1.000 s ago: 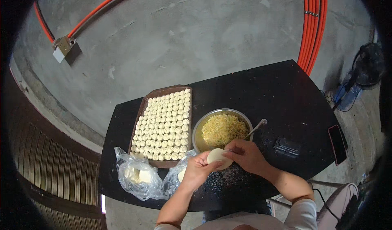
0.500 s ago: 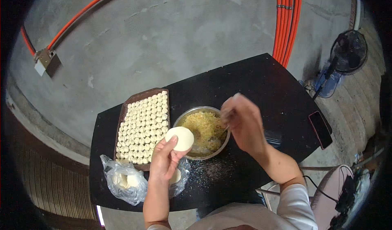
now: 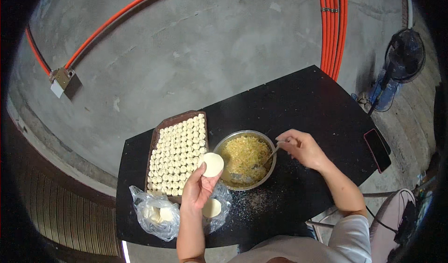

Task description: Manually filling and shaping small round pastries or dumplings from dough circles and a bowl of filling.

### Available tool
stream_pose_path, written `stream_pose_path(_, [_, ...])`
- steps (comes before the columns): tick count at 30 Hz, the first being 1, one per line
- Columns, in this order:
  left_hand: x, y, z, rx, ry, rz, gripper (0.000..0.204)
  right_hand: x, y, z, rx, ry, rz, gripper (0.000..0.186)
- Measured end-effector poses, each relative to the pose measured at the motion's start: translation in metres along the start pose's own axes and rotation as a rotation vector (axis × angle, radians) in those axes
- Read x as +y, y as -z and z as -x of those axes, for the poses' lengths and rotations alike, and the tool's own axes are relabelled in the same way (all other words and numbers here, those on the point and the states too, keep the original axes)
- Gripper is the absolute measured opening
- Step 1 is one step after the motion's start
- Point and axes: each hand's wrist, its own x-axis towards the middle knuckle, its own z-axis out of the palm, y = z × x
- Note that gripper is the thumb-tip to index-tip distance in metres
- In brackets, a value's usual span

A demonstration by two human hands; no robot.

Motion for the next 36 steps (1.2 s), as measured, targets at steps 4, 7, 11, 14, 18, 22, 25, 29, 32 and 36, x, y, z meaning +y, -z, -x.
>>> stream_pose_path(4, [0.0,0.002,0.002,0.029,0.021,0.031,0.036,-0.006,-0.028,-0.002,-0.096,0.227,0.077,0.018])
stream_pose_path(7, [0.0,0.003,0.005,0.042,0.008,0.042,0.038,-0.007,-0.042,0.0,-0.185,0.416,0.213,0.013])
stream_pose_path(11, [-0.002,0.014,0.007,0.031,-0.006,0.097,0.038,-0.005,-0.048,-0.001,-0.07,0.521,0.077,0.008])
stream_pose_path(14, [-0.002,0.024,0.007,0.051,-0.017,0.123,0.039,-0.007,-0.053,-0.003,0.027,0.656,0.05,0.011])
stream_pose_path(18, [-0.001,0.023,0.009,0.078,-0.024,0.153,0.039,-0.001,-0.067,-0.012,0.003,0.919,0.428,0.016])
stream_pose_path(22, [0.001,0.023,0.014,0.073,-0.025,0.181,0.039,-0.002,-0.081,-0.017,-0.013,1.079,0.923,0.018])
stream_pose_path(25, [0.001,0.023,0.019,0.054,-0.028,0.171,0.038,0.004,-0.09,-0.023,-0.006,1.038,0.766,0.021])
stream_pose_path(29, [0.001,0.027,0.025,0.052,-0.044,0.156,0.039,0.006,-0.108,-0.021,-0.005,0.954,0.561,0.025])
stream_pose_path(32, [0.001,0.032,0.027,0.053,-0.03,0.153,0.04,0.007,-0.114,-0.016,0.006,0.971,0.588,0.022])
stream_pose_path(36, [-0.001,0.034,0.03,0.083,-0.021,0.162,0.04,0.01,-0.117,-0.009,-0.12,0.872,0.659,0.022])
